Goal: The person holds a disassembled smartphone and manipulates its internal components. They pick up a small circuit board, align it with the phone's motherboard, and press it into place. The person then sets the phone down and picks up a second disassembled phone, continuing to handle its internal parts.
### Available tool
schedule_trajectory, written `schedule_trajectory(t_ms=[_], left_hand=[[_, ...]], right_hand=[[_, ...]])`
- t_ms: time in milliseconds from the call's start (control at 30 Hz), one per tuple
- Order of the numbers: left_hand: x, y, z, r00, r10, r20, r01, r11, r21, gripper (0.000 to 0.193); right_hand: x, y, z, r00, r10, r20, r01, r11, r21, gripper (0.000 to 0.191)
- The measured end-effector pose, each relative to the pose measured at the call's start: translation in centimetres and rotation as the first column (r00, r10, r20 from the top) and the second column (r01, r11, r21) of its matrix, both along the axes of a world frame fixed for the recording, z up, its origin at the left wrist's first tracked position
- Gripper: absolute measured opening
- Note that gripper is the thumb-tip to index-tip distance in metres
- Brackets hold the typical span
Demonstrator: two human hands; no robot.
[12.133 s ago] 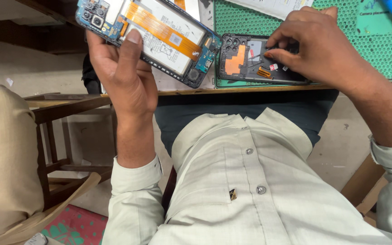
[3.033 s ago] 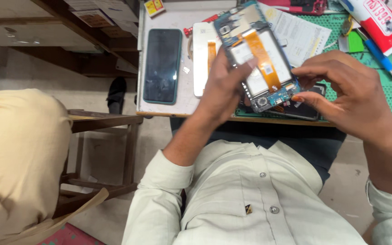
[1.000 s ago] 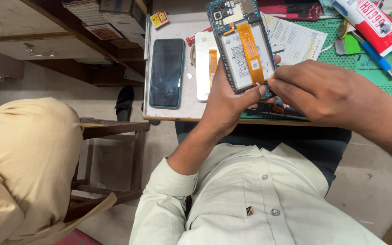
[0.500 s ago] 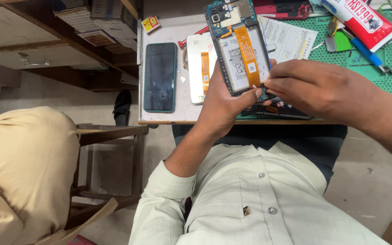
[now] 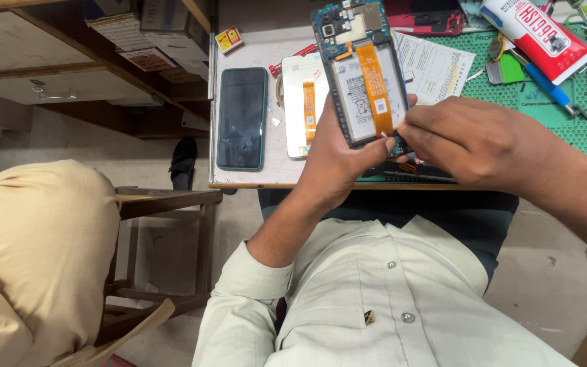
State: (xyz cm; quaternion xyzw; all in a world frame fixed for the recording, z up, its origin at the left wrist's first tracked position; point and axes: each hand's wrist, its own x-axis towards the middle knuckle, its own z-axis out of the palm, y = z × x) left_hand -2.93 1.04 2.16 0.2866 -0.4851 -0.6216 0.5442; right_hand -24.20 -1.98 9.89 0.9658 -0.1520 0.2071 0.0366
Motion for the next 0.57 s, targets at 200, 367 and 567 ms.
schedule_trajectory(t_ms=[200,367,567], left_hand=[[-0.2,-0.2,-0.1,0.994,-0.038,-0.106,0.045,0.997,0.069,0.070],[-1.5,-0.6,-0.8,0.969,-0.042,-0.245,0.071,0.991,0.113,0.078],[-3.2,-0.1,-1.6,0.910,-0.179,-0.374,0.207,0.978,0.036,0.099]], right_hand=[[-0.3,-0.1,-0.8,0.987,-0.103,0.127,0.081,0.983,0.164,0.028],[-0.5,-1.5,-1.8,0.924,-0.365,0.118,0.255,0.815,0.520,0.060],[-2.0,-1.9,-0.5,0.918,-0.393,0.047,0.283,0.735,0.616,0.113]])
